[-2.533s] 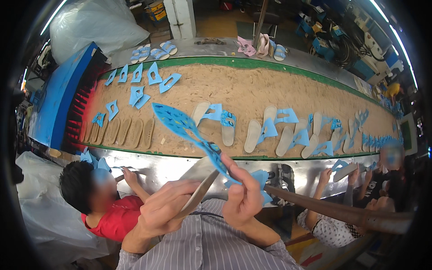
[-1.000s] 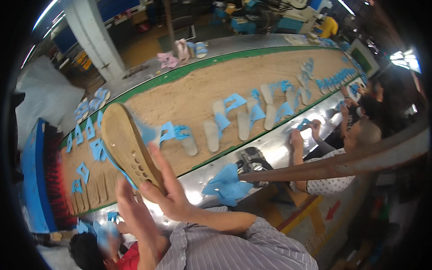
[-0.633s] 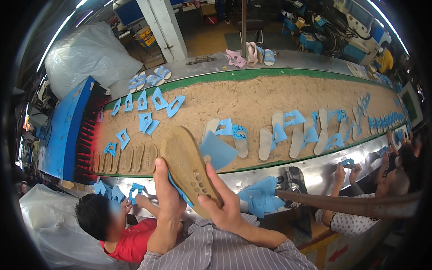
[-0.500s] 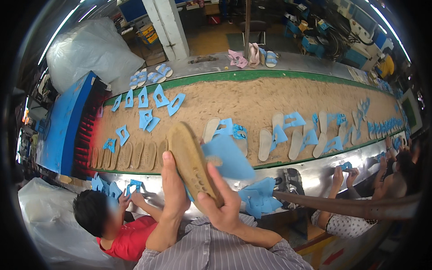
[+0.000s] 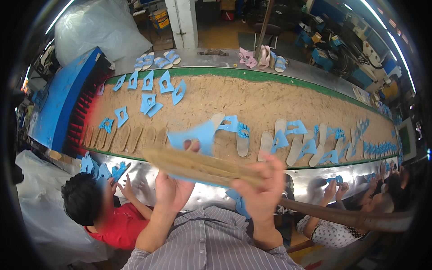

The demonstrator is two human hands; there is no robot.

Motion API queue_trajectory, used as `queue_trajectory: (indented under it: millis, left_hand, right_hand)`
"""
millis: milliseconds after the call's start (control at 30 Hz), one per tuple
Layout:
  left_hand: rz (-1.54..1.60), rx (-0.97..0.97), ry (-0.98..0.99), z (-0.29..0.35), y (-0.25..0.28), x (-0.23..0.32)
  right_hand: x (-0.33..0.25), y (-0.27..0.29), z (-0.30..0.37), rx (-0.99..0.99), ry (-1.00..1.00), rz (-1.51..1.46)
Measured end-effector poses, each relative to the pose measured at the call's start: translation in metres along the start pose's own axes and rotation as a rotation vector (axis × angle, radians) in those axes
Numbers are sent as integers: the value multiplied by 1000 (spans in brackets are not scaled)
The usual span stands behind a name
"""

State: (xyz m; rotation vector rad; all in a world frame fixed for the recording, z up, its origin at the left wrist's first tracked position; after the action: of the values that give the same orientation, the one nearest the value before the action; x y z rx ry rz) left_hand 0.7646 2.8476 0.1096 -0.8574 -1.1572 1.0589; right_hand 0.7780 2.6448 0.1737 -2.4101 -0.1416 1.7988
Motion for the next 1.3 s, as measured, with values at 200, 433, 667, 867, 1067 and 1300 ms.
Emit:
queue_trajectory:
  millis: [200,433,667,867,1067,1300]
  left_hand:
    - [-389,-121,243,24,-22,5]
    - [-671,21,75,36,-20,32]
    - [-797,82,55,37,-19,45]
    - [-854,84,57,36,-17,51]
    - [-1156,15,-101,45,-20,52]
    - [-1695,-316,-667,58,-57,51]
  right_hand:
    - [-14,23,-6,269,164,-38]
    - [-10,19,-3,363,144,11]
    - [6,10,-11,403,44,-18]
    - [9,4,-13,419,12,-12]
    - [0,1,-6,536,151,335]
    - [-28,-29,10,209,525,331]
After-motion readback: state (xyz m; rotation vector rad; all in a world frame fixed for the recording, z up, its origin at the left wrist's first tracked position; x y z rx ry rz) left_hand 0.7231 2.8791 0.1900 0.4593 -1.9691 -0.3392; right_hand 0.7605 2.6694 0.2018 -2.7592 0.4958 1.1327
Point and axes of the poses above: each hand's wrist, its own z-axis away from the middle knuckle, its own y-axis out of the back of the hand, x = y × z, the point moved 6 cm from there along -z, towards the middle knuckle, and after that the axes turned 4 degrees about z, right-handed, at the moved point
